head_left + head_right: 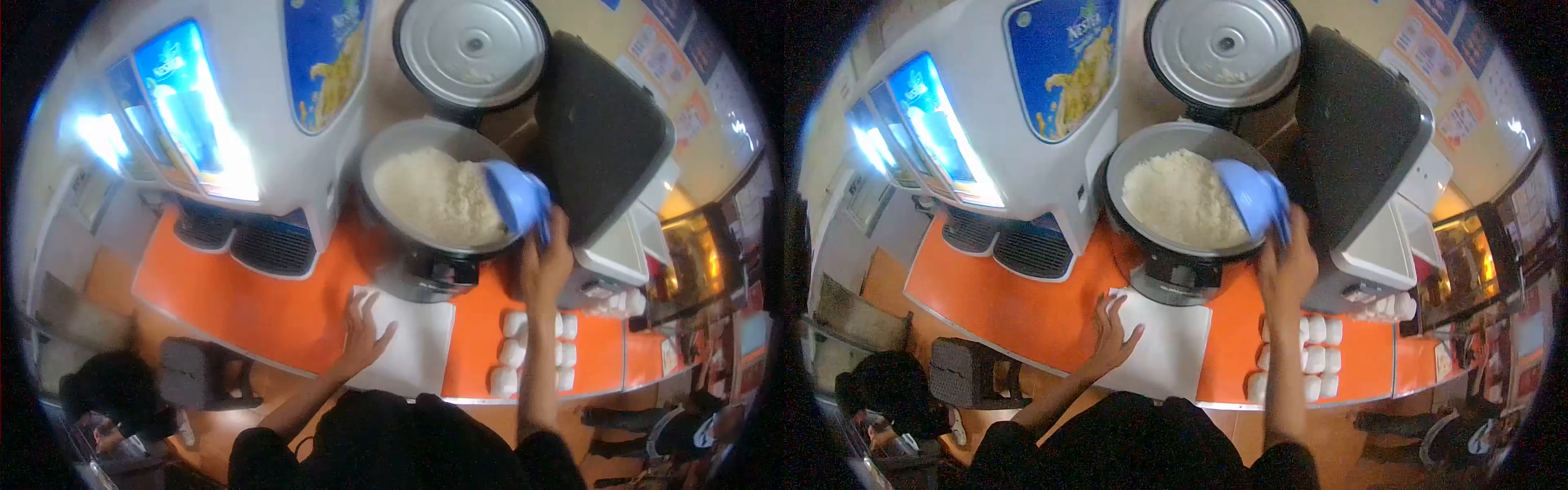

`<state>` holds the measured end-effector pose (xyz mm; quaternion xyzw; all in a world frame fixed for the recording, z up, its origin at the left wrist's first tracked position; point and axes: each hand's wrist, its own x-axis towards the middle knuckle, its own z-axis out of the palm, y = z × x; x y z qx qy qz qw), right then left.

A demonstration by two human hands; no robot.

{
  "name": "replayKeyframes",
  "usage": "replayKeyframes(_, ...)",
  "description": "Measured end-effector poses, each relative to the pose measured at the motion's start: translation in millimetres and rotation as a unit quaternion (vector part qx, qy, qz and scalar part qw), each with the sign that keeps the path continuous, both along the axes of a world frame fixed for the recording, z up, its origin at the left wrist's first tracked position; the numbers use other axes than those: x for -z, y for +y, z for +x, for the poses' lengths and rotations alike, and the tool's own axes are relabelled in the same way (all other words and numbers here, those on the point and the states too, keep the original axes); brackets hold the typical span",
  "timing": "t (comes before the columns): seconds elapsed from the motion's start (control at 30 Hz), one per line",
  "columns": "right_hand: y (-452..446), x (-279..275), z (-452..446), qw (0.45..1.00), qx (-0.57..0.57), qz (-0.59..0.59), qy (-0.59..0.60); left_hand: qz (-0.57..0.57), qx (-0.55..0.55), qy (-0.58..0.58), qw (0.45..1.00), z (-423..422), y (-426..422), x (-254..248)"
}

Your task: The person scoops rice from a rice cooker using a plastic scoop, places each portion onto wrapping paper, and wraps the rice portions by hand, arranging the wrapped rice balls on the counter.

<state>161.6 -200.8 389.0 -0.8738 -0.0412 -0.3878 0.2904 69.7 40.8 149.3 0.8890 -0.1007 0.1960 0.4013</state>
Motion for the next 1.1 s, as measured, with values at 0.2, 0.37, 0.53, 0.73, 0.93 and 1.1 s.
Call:
replayKeyframes(0.2, 87.5, 37.8, 178.5, 0.866, 0.05, -0.487, 0.102, -0.097, -0.091, -0.129, 0.983, 66.0, -61.3, -118.7)
replayKeyframes(0.37, 96.0, 71.7, 257.6, 0.838, -0.058, -0.532, 0.108, -0.191, -0.094, -0.164, 0.963, 71.1, -64.6, -105.8)
replayKeyframes(0.53, 89.9, 45.1, 242.3, 0.817, -0.119, -0.547, 0.138, -0.196, -0.085, -0.18, 0.96, 76.2, -64.4, -101.1)
replayKeyframes(0.73, 96.2, 54.7, 209.2, 0.812, -0.195, -0.532, 0.142, -0.203, -0.055, -0.18, 0.961, 77.0, -65.5, -100.4)
replayKeyframes(0.93, 95.7, 43.0, 177.7, 0.812, -0.212, -0.51, 0.186, -0.171, -0.044, -0.158, 0.972, 72.8, -59.4, -107.3)
replayKeyframes(1.1, 80.2, 17.3, 136.5, 0.786, -0.219, -0.531, 0.227, -0.157, -0.085, -0.194, 0.965, 72.9, -63.7, -107.1)
